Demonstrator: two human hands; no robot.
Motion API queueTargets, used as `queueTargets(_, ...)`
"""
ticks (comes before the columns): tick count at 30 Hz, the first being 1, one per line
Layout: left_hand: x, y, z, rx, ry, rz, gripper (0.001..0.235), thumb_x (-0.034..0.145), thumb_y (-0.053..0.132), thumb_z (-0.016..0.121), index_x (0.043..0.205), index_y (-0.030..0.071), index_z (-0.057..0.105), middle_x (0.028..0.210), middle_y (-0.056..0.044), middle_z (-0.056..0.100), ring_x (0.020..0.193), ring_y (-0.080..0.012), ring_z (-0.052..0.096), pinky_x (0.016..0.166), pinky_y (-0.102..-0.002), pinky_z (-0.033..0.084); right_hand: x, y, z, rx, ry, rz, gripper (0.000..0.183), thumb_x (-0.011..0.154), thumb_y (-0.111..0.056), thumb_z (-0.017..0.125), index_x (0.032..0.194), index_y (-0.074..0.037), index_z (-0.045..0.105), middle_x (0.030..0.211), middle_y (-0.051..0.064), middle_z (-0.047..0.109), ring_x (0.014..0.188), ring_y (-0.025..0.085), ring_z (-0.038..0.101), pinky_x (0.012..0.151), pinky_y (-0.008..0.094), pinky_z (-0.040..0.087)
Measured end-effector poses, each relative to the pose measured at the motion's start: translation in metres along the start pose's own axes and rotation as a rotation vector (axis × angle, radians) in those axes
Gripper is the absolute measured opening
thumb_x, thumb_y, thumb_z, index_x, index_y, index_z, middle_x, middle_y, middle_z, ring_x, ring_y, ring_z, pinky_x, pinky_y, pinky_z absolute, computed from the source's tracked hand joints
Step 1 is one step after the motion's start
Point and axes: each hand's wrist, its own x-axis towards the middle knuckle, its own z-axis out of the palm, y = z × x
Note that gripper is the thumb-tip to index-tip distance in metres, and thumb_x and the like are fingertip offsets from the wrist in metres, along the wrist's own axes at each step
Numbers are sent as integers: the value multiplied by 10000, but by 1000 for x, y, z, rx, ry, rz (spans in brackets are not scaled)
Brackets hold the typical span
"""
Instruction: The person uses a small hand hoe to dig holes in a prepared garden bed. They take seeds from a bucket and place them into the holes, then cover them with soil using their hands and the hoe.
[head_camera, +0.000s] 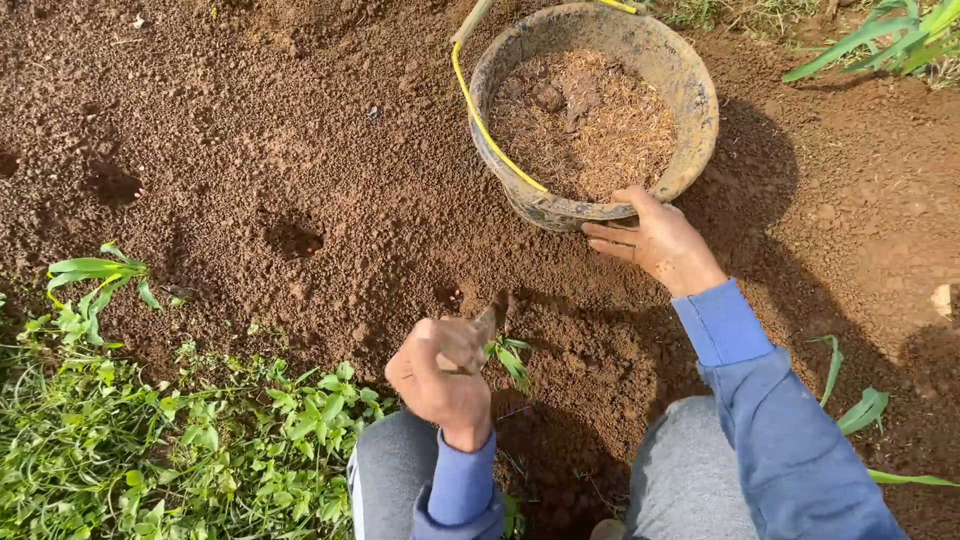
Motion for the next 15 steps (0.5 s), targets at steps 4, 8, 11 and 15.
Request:
queueTargets(4,48,92,-25,-299,107,-46,371,958,364,582,629,209,510,479,66,425,404,-54,456,476,-235,474,72,65,-57,-535,659,-975,1122,1082,-218,753,1638,-150,-219,1739,109,-237,1675,309,-173,1409,518,-89)
queueTargets(8,88,93,-58,-258,439,-52,364,855,355,630,559,205,478,447,77,362,378,-67,350,399,-243,326,66,5,-38,-892,538,-1157,448,1033,19,592,1456,110,474,1361,270,538,681,151,531,726,327,557)
queueTargets(11,93,70,-94,-264,678,-17,366,814,314,606,506,189,455,421,44,369,373,-124,388,472,-303,413,92,-23,-21,-1398,204,-564,551,1050,-193,545,1509,75,400,1404,325,523,1352,476,441,1142,626,345)
queueTargets(15,88,40,-128,-300,727,75,416,847,330,565,477,174,454,397,29,362,330,-129,373,422,-313,442,120,-20,-16,-1716,200,-324,668,1071,-422,505,1438,111,338,1531,397,337,1402,536,347,1172,580,336)
